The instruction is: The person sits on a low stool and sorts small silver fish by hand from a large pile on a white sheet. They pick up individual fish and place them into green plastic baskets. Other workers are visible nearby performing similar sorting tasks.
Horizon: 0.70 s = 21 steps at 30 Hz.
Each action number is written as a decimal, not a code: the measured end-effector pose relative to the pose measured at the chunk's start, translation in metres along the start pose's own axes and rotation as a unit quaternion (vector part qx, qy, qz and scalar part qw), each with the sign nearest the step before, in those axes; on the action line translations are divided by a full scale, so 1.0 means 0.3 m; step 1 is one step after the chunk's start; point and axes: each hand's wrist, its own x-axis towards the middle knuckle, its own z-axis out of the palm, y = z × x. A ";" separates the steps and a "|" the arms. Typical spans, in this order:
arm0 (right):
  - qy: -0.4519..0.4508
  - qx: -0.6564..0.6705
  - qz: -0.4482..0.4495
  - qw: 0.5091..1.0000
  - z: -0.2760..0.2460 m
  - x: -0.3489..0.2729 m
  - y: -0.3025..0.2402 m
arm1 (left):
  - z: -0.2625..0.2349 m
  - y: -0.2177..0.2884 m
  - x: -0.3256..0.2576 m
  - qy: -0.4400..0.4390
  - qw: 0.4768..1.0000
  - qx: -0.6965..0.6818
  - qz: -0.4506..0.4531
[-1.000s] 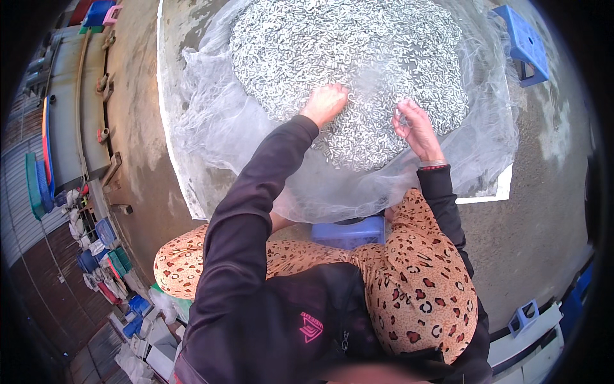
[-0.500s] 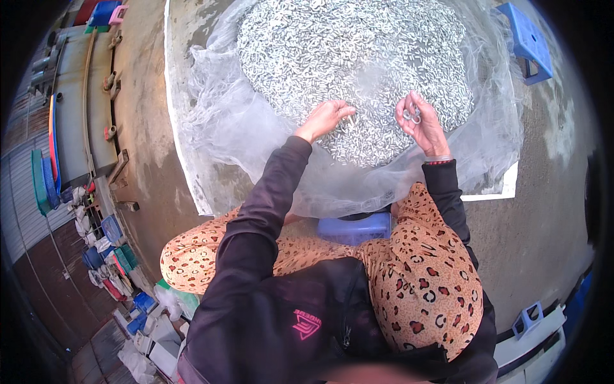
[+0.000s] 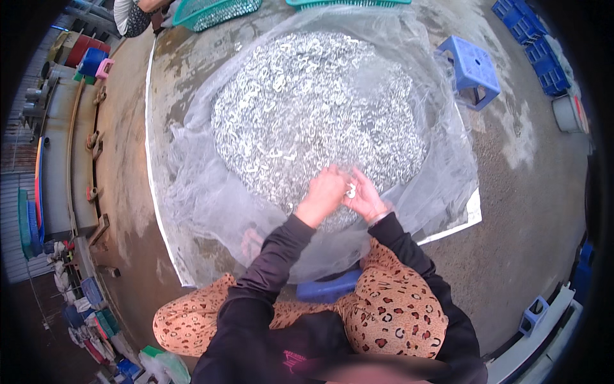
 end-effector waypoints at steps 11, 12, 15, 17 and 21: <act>-0.017 0.162 -0.157 0.974 0.413 0.187 -0.370 | -0.132 0.033 0.016 0.313 0.936 -0.133 -0.086; -0.064 0.117 -0.170 0.976 0.541 0.245 -0.486 | -0.133 -0.020 -0.012 0.318 0.929 -0.146 -0.121; -0.122 -0.029 -0.181 0.975 0.915 0.316 -0.790 | -0.107 -0.184 -0.141 0.319 0.917 -0.106 -0.213; -0.273 -0.399 -0.376 0.791 1.013 0.284 -0.849 | -0.078 -0.289 -0.232 0.339 0.882 -0.130 -0.301; -0.210 -0.348 -0.416 0.813 1.005 0.140 -0.849 | 0.036 -0.417 -0.408 0.187 0.798 -0.281 -0.500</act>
